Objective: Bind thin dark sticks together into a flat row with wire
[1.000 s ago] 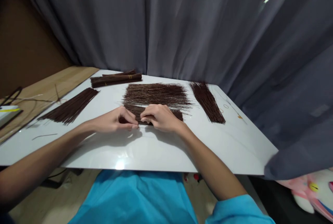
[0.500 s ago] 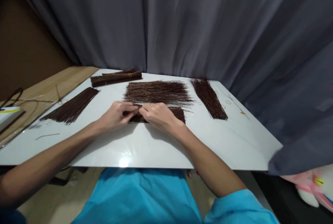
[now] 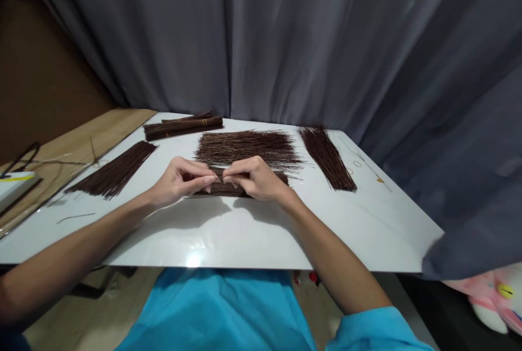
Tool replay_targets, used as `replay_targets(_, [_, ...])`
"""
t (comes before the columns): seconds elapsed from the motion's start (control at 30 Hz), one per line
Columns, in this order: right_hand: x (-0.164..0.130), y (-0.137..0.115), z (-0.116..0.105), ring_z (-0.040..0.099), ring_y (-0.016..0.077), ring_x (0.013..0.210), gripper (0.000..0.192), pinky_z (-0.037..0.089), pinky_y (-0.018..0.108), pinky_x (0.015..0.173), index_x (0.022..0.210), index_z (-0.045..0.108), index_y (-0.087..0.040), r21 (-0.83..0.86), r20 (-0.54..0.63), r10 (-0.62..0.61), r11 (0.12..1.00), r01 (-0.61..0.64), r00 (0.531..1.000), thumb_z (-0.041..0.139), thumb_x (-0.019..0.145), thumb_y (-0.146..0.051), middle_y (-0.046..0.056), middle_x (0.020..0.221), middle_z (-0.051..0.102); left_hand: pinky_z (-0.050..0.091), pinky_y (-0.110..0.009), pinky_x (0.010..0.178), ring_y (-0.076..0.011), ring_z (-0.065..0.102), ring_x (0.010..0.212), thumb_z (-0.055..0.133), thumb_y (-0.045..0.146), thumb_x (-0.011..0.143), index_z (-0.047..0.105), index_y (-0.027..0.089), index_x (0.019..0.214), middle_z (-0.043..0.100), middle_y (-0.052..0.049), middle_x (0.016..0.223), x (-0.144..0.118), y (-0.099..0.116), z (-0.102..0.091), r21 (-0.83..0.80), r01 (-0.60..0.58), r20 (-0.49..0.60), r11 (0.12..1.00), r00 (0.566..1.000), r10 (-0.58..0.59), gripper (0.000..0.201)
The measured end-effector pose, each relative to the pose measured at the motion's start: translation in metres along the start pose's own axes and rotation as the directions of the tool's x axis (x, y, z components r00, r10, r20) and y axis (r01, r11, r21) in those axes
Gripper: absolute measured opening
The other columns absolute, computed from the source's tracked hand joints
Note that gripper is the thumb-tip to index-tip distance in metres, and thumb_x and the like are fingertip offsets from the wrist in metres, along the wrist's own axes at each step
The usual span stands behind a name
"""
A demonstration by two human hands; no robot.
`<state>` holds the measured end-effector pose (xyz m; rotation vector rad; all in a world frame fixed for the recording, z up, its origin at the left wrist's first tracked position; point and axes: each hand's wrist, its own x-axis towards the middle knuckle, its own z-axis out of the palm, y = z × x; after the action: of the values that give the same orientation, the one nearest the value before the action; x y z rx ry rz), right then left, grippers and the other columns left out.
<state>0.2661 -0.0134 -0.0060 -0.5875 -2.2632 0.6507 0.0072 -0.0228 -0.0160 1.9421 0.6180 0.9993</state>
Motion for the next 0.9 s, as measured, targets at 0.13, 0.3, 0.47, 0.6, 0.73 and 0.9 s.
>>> replay_targets(0.13, [-0.001,-0.003,0.007,0.063,0.0155,0.068,0.017,0.047,0.027,0.068,0.095,0.080,-0.019,-0.076,-0.091,-0.032,0.997,0.025,0.995,0.065,0.103,-0.022,0.003,0.077,0.071,0.024,-0.022,0.040,-0.0039,0.037,0.044,0.080,0.040,0.094,0.085,0.010,0.092,0.067,-0.006,0.074,0.001,-0.008,0.004,-0.206,0.095,-0.134,0.974,0.983,-0.124,0.030])
replay_targets(0.3, [-0.002,-0.004,0.011,0.068,0.0172,0.078,0.016,0.047,0.027,0.072,0.106,0.078,-0.020,-0.232,-0.087,0.015,0.972,-0.035,0.996,0.062,0.106,-0.021,0.005,0.094,0.078,0.023,-0.022,0.042,-0.0050,0.036,0.048,0.083,0.044,0.091,0.084,0.010,0.091,0.065,-0.006,0.072,0.003,-0.012,0.003,-0.192,0.202,-0.142,0.960,0.962,-0.231,0.034])
replay_targets(0.47, [-0.002,-0.009,0.021,0.072,0.0180,0.087,0.020,0.044,0.026,0.075,0.120,0.074,-0.022,-0.407,-0.070,0.097,0.906,-0.118,0.993,0.058,0.110,-0.024,0.005,0.109,0.081,0.022,-0.023,0.042,-0.0058,0.032,0.046,0.079,0.049,0.093,0.081,0.011,0.084,0.058,-0.002,0.060,0.004,-0.013,0.001,-0.185,0.261,-0.124,0.947,0.950,-0.286,0.039])
replay_targets(0.6, [-0.002,-0.011,0.023,0.070,0.0189,0.084,0.023,0.036,0.027,0.067,0.118,0.075,-0.019,-0.600,-0.022,0.087,0.795,-0.083,0.996,0.055,0.107,-0.014,0.007,0.101,0.080,0.034,-0.024,0.050,-0.0102,0.049,0.057,0.076,0.042,0.096,0.084,0.011,0.086,0.068,-0.006,0.072,0.004,-0.011,0.004,0.074,0.163,-0.193,0.984,0.970,-0.146,0.033])
replay_targets(0.73, [-0.005,-0.010,0.019,0.067,0.0177,0.075,0.032,0.028,0.030,0.061,0.113,0.077,-0.020,-0.702,0.034,0.100,0.711,-0.048,0.994,0.057,0.096,-0.001,0.006,0.094,0.079,0.039,-0.025,0.056,-0.0129,0.055,0.063,0.071,0.039,0.099,0.084,0.011,0.083,0.071,-0.008,0.076,0.005,-0.010,0.003,0.223,0.155,-0.152,0.962,0.981,-0.123,0.034])
replay_targets(0.9, [-0.006,0.000,0.015,0.073,0.0181,0.081,0.016,0.040,0.028,0.069,0.107,0.083,-0.024,-0.468,-0.144,0.085,0.872,-0.144,0.986,0.068,0.102,-0.020,0.003,0.097,0.083,0.034,-0.024,0.053,-0.0101,0.048,0.060,0.066,0.043,0.103,0.079,0.011,0.084,0.065,-0.005,0.076,0.005,-0.009,0.001,0.165,0.155,-0.091,0.974,0.986,-0.141,0.039])
